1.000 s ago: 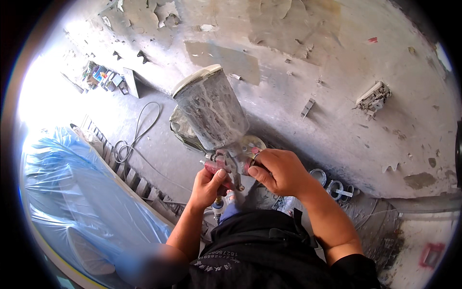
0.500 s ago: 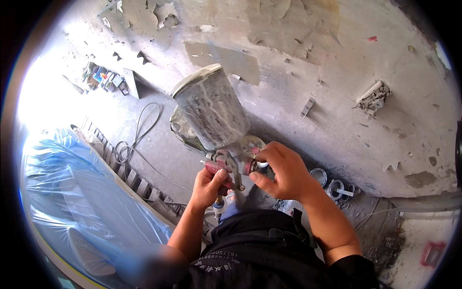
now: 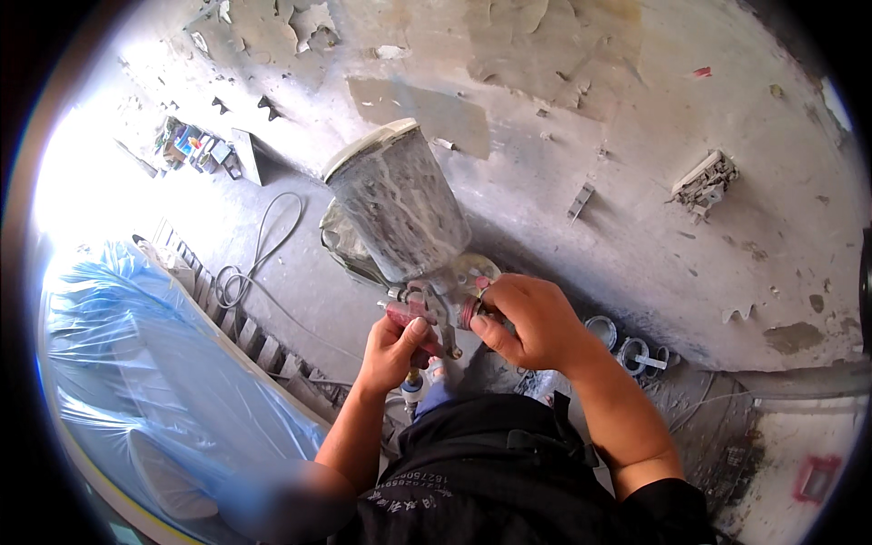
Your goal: The person assembles a spray gun by attaching the paint cup, cleaning the nozzle area with a cloth, and securing the nozzle cap. They then use a wrench to tighten the cup and inspect the assembled tool before moving toward a car.
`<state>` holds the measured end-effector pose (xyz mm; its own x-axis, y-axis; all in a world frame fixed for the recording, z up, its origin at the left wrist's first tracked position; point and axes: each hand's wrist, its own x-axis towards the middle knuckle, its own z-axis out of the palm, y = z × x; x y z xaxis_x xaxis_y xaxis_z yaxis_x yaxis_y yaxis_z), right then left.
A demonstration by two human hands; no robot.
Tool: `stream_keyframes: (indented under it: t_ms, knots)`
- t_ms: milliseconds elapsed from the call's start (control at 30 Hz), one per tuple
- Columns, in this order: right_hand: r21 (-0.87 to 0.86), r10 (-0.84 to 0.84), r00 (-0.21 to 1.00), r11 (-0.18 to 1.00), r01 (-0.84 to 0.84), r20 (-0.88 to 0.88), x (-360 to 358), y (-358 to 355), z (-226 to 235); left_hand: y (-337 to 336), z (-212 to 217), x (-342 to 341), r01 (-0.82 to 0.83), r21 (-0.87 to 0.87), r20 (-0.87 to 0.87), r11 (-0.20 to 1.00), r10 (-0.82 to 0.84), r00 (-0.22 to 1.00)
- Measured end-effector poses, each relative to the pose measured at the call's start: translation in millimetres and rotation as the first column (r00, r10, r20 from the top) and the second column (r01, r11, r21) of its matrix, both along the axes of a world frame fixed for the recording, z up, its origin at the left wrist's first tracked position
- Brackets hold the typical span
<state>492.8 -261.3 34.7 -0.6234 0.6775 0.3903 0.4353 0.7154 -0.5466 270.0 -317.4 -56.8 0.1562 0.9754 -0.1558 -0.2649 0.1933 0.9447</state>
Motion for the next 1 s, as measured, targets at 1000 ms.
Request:
stream_keyframes:
  t_ms: [1000]
  knots:
    - [-0.239, -0.048, 0.993, 0.971, 0.022, -0.104, -12, -14, -5, 4, -3, -3, 0.027, 0.013, -0.027, 1.000, -0.026, 0.999]
